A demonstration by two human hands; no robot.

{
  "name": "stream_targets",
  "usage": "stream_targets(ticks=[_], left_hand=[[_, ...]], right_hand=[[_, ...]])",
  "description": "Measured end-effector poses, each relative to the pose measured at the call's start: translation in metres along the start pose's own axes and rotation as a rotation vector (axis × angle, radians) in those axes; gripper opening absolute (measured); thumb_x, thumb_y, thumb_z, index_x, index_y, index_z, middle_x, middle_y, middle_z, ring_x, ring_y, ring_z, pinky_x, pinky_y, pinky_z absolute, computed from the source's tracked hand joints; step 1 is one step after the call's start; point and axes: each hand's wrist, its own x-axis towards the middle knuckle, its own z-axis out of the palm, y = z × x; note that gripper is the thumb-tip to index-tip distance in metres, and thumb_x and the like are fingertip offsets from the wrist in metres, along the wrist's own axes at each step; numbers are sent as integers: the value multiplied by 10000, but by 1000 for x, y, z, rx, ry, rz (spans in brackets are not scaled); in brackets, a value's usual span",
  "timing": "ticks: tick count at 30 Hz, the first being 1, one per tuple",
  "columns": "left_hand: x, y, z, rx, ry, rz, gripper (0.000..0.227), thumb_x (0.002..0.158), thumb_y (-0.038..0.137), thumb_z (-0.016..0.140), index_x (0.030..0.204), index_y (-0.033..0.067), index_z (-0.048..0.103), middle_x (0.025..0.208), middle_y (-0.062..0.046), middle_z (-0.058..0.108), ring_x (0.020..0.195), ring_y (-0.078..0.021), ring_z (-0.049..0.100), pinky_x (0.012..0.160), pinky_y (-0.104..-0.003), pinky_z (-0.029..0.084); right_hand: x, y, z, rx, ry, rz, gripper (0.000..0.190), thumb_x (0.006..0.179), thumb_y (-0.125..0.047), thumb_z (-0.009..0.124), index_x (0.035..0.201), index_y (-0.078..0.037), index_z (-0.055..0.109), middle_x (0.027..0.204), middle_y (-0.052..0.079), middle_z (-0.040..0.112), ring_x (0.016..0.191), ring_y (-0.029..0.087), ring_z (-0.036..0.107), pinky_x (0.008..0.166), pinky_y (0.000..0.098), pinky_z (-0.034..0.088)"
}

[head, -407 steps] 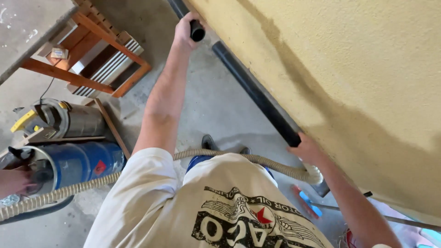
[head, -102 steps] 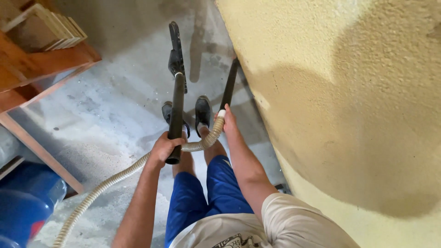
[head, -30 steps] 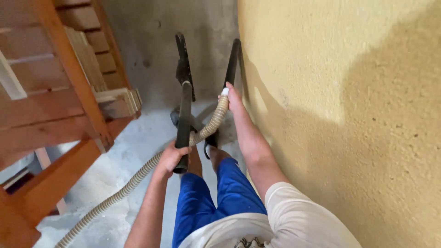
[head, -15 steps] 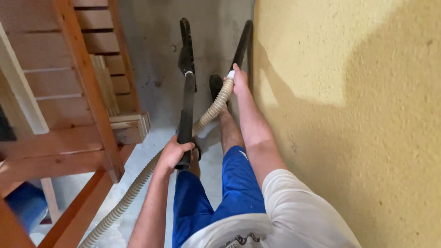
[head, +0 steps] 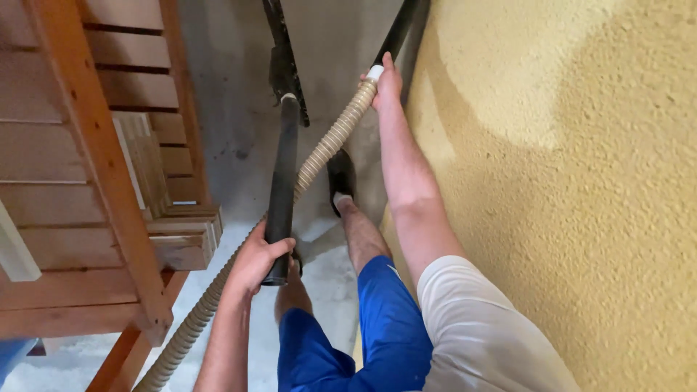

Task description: Vacuuming sawdust and debris from a workshop floor using a shop vacuum and floor attachment.

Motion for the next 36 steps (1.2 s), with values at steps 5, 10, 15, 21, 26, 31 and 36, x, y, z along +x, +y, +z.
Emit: stream_targets(ticks=[5,10,15,21,26,31,36], left_hand=[[11,10,-1,6,30,-37,506,825,93,677,1309,72,533,776,-170,649,572,-259,646,530,-390,525],[22,-8,-9,-13,5,-43,489,807,99,697,1265,58,531,800,-171,672,595,-239,633,578,-370,517],[22,-22,-15,-90,7,-43,455,814,73,701,1231,40,523,767,-191,661,579,-256,626,554,-380,503],[17,-33,-24,-113,-6,-15,405,810,70,705,1176,32,534,707,-188,679,580,-257,625,599,-376,505],[8,-48,-27,-143,51,-46,371,783,71,691,1120,30,542,669,-187,632,536,-254,600,519,-376,480],[8,-74,-43,-300,10,1,296,845,47,671,1091,31,508,703,-180,616,543,-271,617,524,-388,503],[-1,-66,-59,-340,97,40,402,802,84,682,1175,15,546,760,-189,638,566,-259,625,570,-382,525]], right_hand=[[6,1,26,-9,-61,-40,395,921,-397,617,1123,-88,476,706,162,574,472,278,599,376,436,487],[-1,9,40,107,-18,-72,356,950,-371,604,1060,-69,451,705,165,576,465,281,590,362,416,466],[8,21,29,76,-50,-105,354,934,-387,603,1061,-90,458,710,164,551,451,274,582,339,418,465],[-20,28,56,-155,-157,-61,418,926,-383,604,1164,-72,459,742,155,587,470,263,597,347,391,467],[-28,62,112,-516,-337,-164,431,876,-378,657,1092,-12,581,758,115,555,542,230,588,424,415,607],[-55,86,167,-763,-338,-84,590,812,-435,678,1225,-14,669,901,131,719,674,240,694,462,370,632],[28,108,183,-724,-300,-272,608,768,-499,675,1146,-28,751,918,115,791,760,212,719,620,405,623]])
